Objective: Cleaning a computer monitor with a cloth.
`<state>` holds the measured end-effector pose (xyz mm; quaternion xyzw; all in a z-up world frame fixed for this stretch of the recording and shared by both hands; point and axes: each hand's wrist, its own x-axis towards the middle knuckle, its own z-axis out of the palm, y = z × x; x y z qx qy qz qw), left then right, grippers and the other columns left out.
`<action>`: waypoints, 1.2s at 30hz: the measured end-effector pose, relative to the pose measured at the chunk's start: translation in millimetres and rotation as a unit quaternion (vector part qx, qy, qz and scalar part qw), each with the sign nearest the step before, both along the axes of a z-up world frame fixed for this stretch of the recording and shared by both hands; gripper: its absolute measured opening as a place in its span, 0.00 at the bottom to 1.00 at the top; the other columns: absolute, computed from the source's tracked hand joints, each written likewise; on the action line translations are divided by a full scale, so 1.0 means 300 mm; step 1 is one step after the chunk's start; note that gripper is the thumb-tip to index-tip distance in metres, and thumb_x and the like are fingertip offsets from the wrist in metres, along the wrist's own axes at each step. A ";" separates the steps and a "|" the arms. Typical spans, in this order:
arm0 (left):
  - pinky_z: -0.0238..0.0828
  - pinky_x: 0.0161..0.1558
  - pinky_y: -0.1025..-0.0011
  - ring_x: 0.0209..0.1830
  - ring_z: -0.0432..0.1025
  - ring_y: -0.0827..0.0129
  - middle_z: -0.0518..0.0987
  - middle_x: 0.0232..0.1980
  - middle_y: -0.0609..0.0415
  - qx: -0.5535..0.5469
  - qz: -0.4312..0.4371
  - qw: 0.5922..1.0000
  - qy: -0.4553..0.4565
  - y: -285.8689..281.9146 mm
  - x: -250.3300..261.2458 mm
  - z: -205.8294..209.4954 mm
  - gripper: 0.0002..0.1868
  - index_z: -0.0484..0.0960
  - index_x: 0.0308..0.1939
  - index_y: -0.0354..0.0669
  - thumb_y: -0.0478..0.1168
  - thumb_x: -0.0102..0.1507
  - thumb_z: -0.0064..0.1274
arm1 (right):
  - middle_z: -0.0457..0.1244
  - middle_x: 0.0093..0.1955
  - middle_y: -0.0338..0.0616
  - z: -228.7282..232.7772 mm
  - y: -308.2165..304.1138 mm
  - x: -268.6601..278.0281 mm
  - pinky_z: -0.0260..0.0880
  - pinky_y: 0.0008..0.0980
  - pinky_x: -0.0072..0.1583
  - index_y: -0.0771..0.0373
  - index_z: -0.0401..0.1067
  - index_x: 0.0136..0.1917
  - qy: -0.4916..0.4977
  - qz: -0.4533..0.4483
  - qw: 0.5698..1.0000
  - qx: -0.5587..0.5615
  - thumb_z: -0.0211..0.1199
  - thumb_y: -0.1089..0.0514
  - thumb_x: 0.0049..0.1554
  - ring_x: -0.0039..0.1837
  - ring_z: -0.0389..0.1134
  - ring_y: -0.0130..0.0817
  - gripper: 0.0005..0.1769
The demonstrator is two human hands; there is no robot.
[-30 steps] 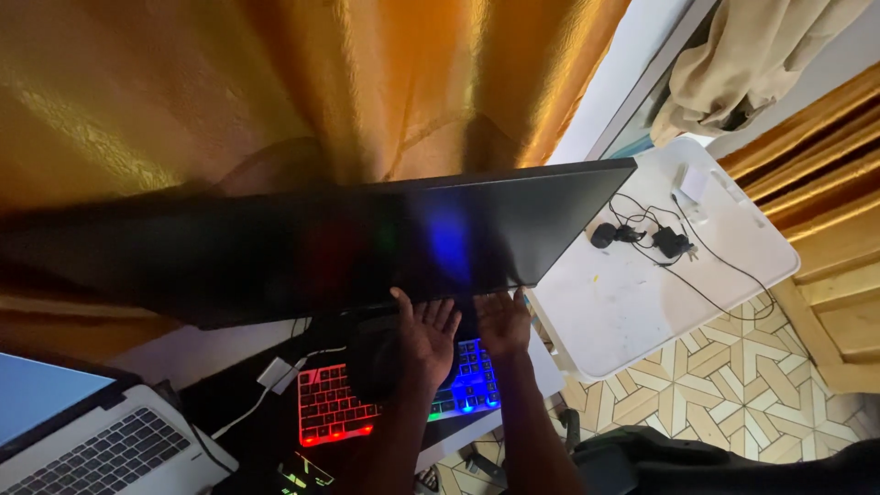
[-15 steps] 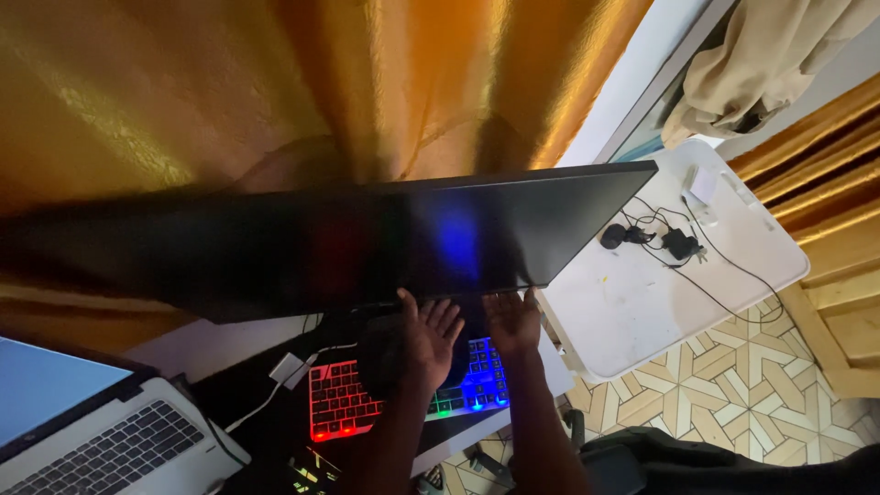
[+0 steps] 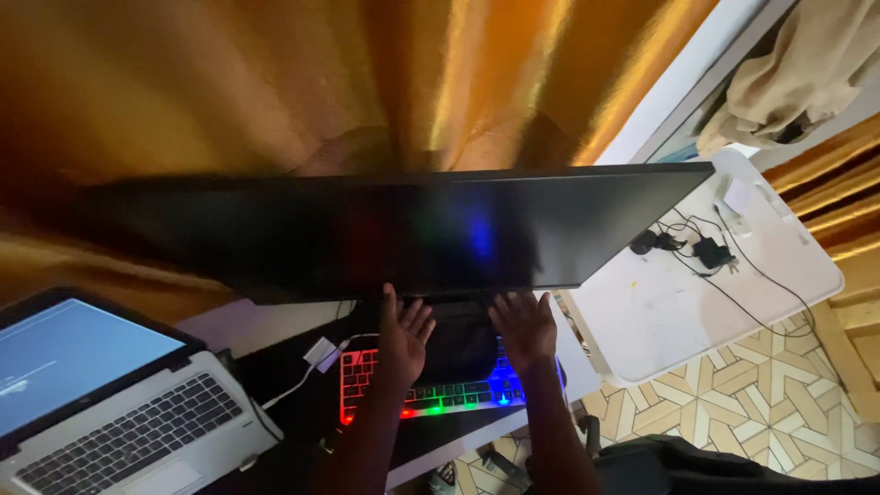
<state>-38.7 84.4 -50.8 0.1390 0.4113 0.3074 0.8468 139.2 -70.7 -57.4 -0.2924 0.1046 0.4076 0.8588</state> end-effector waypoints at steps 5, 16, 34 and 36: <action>0.59 0.71 0.57 0.73 0.63 0.53 0.65 0.76 0.42 0.034 -0.033 0.997 0.053 0.028 -0.054 -0.015 0.56 0.50 0.81 0.59 0.70 0.55 0.54 | 0.65 0.59 0.59 -0.327 0.001 0.061 0.66 0.62 0.61 0.60 0.70 0.64 -0.283 0.170 0.913 -0.238 0.55 0.44 0.67 0.63 0.65 0.60 0.21; 0.56 0.72 0.52 0.74 0.61 0.53 0.63 0.77 0.47 0.025 -0.073 0.997 0.032 0.070 -0.079 -0.133 0.43 0.57 0.80 0.61 0.62 0.62 0.49 | 0.60 0.71 0.61 -0.603 -0.036 -0.082 0.53 0.60 0.73 0.69 0.57 0.76 -0.731 0.054 0.343 -0.587 0.60 0.50 0.56 0.74 0.56 0.62 0.39; 0.60 0.64 0.57 0.70 0.63 0.59 0.70 0.73 0.52 0.164 -0.294 0.912 0.235 0.149 -0.299 0.091 0.39 0.72 0.71 0.58 0.62 0.57 0.59 | 0.67 0.42 0.42 -0.094 -0.169 -0.348 0.68 0.38 0.48 0.61 0.76 0.48 -0.225 -0.001 0.921 -0.317 0.59 0.65 0.48 0.45 0.68 0.37 0.13; 0.59 0.66 0.54 0.69 0.65 0.57 0.70 0.75 0.54 0.169 -0.354 0.903 0.175 0.162 -0.350 0.125 0.40 0.69 0.73 0.57 0.61 0.59 0.57 | 0.67 0.51 0.49 -0.198 -0.232 -0.378 0.70 0.37 0.56 0.63 0.75 0.48 -0.708 0.007 0.509 -0.489 0.62 0.68 0.36 0.54 0.68 0.40 0.23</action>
